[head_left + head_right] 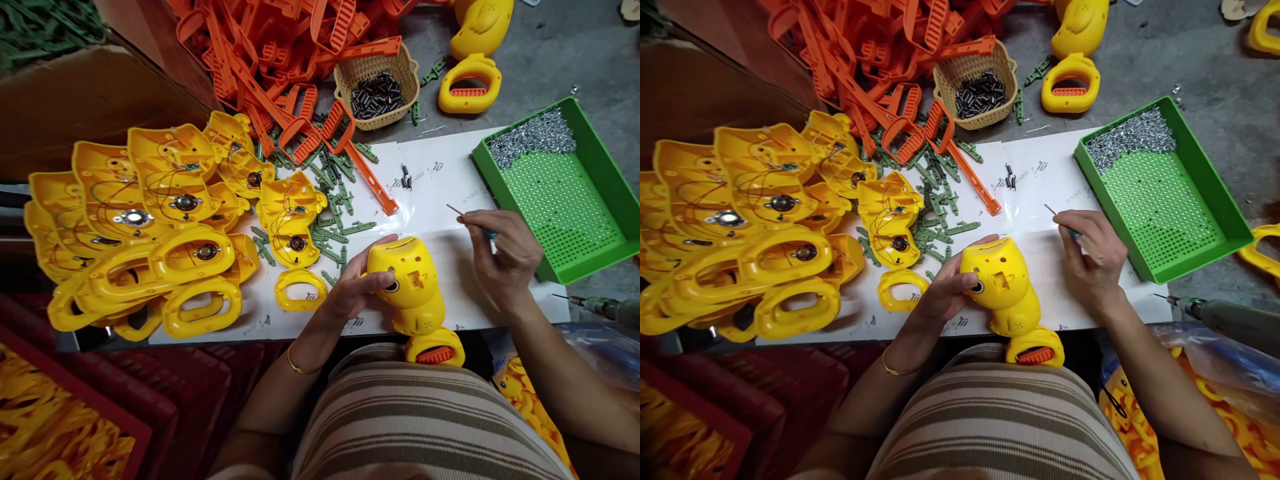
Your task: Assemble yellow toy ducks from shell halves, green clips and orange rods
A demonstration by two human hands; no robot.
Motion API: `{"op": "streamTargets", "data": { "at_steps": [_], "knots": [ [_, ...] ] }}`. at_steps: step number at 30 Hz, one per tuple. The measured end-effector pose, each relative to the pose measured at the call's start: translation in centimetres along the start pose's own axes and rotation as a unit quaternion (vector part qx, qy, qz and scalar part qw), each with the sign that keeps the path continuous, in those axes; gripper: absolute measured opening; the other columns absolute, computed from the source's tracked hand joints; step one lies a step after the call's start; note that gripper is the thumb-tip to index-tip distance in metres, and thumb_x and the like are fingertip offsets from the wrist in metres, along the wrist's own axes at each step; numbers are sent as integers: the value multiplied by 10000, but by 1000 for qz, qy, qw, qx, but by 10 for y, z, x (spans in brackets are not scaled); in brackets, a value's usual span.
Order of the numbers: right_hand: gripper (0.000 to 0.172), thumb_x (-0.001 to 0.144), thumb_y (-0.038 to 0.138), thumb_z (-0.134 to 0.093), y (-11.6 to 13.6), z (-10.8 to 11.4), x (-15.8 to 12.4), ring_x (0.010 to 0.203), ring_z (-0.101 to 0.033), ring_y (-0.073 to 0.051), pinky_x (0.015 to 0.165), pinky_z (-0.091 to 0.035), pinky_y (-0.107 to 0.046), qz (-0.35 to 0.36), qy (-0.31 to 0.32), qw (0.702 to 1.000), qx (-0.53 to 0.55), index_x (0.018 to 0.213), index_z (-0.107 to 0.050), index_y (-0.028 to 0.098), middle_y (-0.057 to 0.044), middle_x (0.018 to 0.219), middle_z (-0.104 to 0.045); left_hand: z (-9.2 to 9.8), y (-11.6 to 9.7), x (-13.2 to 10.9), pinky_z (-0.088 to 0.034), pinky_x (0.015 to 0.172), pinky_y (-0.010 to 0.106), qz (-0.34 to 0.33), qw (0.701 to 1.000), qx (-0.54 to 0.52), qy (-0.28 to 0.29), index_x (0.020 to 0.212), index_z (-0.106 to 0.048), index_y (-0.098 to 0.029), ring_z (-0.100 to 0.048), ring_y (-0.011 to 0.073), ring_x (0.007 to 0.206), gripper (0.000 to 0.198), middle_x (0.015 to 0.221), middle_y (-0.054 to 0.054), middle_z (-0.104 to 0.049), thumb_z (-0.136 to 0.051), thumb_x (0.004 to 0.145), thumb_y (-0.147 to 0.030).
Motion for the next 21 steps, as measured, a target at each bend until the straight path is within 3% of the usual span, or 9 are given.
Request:
{"op": "streamTargets", "data": {
  "at_steps": [4,6,8,9,11,13,16,19,21],
  "knots": [
    [484,801,16,-532,-27,0,-2,1247,-565,-311,992,-518,-551,46,124,985,-111,1194,-678,257,-126,1300,-591,-5,-4,-5,-457,1046,431,1,1000,1,5,1423,-484,-180,-512,396,1307,883,1416,143,-570,-841,626,-314],
    [555,798,15,-528,-19,6,-5,1345,-473,-325,1074,-437,-586,22,95,992,-80,1281,-637,267,-119,1366,-551,-9,-6,-10,-464,1042,434,6,1000,9,6,1443,-455,-176,-508,403,1310,921,1416,151,-568,-847,622,-317],
    [515,867,104,-554,2,13,-9,1310,-509,-292,1065,-459,-536,-58,78,995,36,1341,-591,304,-95,1367,-562,-13,-8,-13,-470,1037,432,11,1000,21,11,1462,-427,-186,-508,399,1311,944,1404,147,-578,-849,628,-317],
    [494,907,193,-566,14,12,-13,1266,-549,-276,1022,-502,-499,-117,122,978,124,1384,-547,319,-88,1364,-573,-14,-9,-14,-473,1033,426,13,999,26,16,1468,-418,-195,-511,393,1310,945,1399,142,-583,-848,635,-313],
    [543,923,379,-598,39,9,-22,1232,-579,-272,978,-538,-464,-215,237,910,265,1447,-470,322,-93,1399,-555,-17,-9,-15,-487,1014,413,12,999,30,27,1472,-412,-209,-528,381,1295,935,1388,137,-590,-843,650,-313],
    [639,886,444,-649,56,5,-30,1264,-550,-274,998,-523,-456,-260,266,873,316,1474,-424,330,-93,1451,-505,-17,-8,-13,-509,977,398,9,999,29,23,1472,-413,-209,-560,370,1259,919,1380,142,-594,-835,665,-332],
    [574,863,314,-695,56,4,-34,1231,-546,-252,951,-532,-423,-229,142,921,280,1402,-502,357,-75,1380,-533,-13,-6,-11,-540,908,367,0,999,36,-16,1468,-418,-192,-605,358,1197,921,1364,155,-602,-831,665,-374],
    [382,865,161,-653,34,9,-24,1070,-609,-229,899,-531,-415,-106,8,982,153,1203,-660,338,-57,1122,-646,-11,-4,-11,-554,869,357,-3,998,47,-47,1462,-425,-188,-623,357,1166,936,1355,157,-607,-834,646,-397],
    [373,876,99,-593,13,9,-10,1042,-621,-235,915,-517,-442,-39,11,999,21,1170,-684,309,-72,1111,-665,-12,-4,-12,-552,880,366,-1,997,52,-60,1451,-439,-186,-613,364,1181,933,1368,156,-600,-836,635,-403]
  ]
}}
Point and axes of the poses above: each hand's wrist, its own x-axis towards the middle knuckle, its own z-axis out of the back of the hand, y = z × x, the point moved 2 cm from there along x, towards the middle knuckle
